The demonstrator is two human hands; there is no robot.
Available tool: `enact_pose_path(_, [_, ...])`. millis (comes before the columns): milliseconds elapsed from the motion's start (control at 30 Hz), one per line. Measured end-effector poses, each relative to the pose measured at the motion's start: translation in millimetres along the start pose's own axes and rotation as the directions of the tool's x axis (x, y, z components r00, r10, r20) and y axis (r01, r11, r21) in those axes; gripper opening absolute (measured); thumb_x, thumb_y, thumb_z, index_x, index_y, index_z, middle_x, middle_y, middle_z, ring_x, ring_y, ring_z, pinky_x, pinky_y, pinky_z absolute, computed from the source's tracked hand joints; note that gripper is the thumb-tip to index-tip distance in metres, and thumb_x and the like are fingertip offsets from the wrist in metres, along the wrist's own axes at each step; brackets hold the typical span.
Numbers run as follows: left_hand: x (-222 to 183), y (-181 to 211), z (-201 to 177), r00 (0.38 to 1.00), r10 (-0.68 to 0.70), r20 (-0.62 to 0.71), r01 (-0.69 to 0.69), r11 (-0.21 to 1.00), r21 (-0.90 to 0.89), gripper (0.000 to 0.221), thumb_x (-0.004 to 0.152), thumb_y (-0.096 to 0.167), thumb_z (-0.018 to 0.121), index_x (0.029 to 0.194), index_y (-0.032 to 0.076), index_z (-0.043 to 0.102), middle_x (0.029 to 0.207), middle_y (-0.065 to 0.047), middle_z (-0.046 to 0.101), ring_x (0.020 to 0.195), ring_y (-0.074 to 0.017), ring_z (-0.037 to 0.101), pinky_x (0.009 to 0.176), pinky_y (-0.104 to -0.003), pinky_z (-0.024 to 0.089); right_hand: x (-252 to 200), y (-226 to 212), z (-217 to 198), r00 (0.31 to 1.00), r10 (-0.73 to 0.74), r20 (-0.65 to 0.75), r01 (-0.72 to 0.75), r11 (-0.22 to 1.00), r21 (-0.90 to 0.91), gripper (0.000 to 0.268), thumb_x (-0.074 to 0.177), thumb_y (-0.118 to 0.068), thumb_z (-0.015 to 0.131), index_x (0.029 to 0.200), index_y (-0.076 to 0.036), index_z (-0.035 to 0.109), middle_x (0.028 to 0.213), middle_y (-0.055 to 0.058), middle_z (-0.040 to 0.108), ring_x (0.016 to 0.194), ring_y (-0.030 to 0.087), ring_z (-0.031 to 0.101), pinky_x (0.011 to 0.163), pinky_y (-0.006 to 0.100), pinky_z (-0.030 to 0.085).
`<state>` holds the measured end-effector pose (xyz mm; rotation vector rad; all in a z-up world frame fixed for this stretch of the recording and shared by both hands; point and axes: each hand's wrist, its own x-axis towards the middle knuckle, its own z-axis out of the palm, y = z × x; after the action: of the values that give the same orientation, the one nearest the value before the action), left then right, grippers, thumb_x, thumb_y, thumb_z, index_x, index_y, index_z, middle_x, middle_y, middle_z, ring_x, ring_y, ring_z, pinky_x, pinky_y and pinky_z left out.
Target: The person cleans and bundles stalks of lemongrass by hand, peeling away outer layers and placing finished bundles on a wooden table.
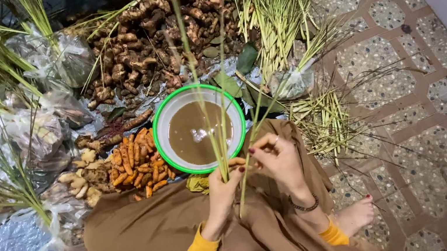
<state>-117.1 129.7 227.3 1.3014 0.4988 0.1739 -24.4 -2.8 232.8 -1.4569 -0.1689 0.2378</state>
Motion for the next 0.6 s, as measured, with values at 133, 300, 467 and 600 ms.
enact_pose_path(133, [13.1, -18.0, 3.6, 0.993, 0.107, 0.043, -0.102, 0.99, -0.094, 0.013, 0.088, 0.009, 0.077, 0.098, 0.0, 0.074, 0.066, -0.008, 0.073, 0.058, -0.0062, 0.054, 0.061, -0.021, 0.047, -5.8, -10.3, 9.1, 0.998, 0.062, 0.016, -0.061, 0.998, -0.025, 0.013, 0.083, -0.001, 0.08, 0.091, 0.003, 0.072, 0.07, 0.015, 0.07, 0.052, 0.013, 0.067, 0.046, 0.026, 0.058])
enact_pose_path(300, [5.6, -13.3, 8.7, 0.988, 0.155, 0.03, -0.15, 0.981, -0.126, 0.01, 0.092, 0.008, 0.074, 0.094, -0.002, 0.073, 0.058, -0.006, 0.068, 0.052, -0.0032, 0.043, 0.054, -0.017, 0.038, -5.0, -12.7, 8.0, 1.0, 0.011, -0.028, -0.011, 1.0, 0.0, 0.021, 0.085, 0.0, 0.078, 0.102, 0.003, 0.067, 0.071, 0.013, 0.069, 0.05, 0.01, 0.063, 0.047, 0.024, 0.058])
enact_pose_path(467, [7.6, -22.1, 7.2, 0.991, 0.134, 0.01, -0.132, 0.987, -0.092, 0.013, 0.093, 0.012, 0.073, 0.089, 0.0, 0.073, 0.053, -0.005, 0.067, 0.042, -0.0033, 0.04, 0.045, -0.016, 0.035, -10.0, -13.4, 15.7, 0.99, -0.121, -0.068, 0.113, 0.988, -0.108, 0.014, 0.088, -0.002, 0.078, 0.096, 0.004, 0.068, 0.089, 0.011, 0.067, 0.074, 0.008, 0.061, 0.062, 0.023, 0.059])
enact_pose_path(600, [9.2, -21.2, 6.8, 0.994, 0.11, 0.013, -0.108, 0.99, -0.095, 0.013, 0.094, 0.012, 0.071, 0.091, 0.0, 0.072, 0.056, -0.005, 0.068, 0.044, -0.0021, 0.04, 0.045, -0.016, 0.034, -5.0, -12.3, 13.0, 0.975, -0.22, -0.03, 0.211, 0.962, -0.173, 0.014, 0.087, -0.003, 0.081, 0.091, 0.002, 0.068, 0.087, 0.012, 0.067, 0.081, 0.012, 0.065, 0.07, 0.025, 0.058])
